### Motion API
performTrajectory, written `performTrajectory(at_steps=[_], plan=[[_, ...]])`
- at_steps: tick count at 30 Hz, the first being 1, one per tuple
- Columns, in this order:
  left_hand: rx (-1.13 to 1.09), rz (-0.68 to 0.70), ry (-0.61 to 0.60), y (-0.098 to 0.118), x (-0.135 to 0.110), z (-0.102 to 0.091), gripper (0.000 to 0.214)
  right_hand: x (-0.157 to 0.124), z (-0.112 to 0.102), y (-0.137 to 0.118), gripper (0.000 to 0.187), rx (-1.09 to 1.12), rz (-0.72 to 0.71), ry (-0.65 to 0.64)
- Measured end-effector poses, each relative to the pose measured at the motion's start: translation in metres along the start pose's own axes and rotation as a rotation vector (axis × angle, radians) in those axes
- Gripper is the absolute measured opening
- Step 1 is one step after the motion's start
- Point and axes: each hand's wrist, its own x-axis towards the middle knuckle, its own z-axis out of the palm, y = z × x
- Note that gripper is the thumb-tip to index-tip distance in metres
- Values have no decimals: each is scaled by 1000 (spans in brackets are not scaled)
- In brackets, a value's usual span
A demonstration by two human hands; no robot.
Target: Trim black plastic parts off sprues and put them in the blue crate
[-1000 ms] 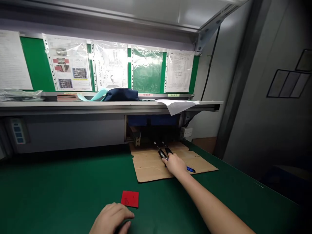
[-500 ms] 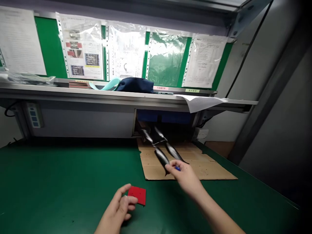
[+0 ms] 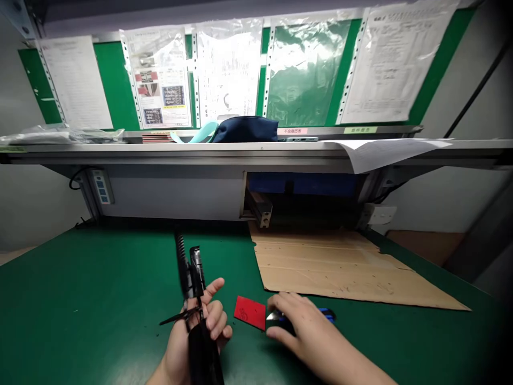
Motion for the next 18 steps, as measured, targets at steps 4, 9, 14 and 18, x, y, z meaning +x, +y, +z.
performTrajectory(at_steps=[4, 9, 14, 18], plan=[[13, -121, -186, -2, 1, -3, 57, 5, 4, 25, 16, -69, 77, -8], [72, -227, -286, -5, -5, 5, 44, 15, 29, 4, 31, -67, -20, 106], [35, -230, -300, -11, -9, 2, 41, 16, 37, -10, 20, 53, -109, 47], [25, -237, -292, -11, -9, 0, 43, 13, 31, -5, 21, 390, -40, 158]])
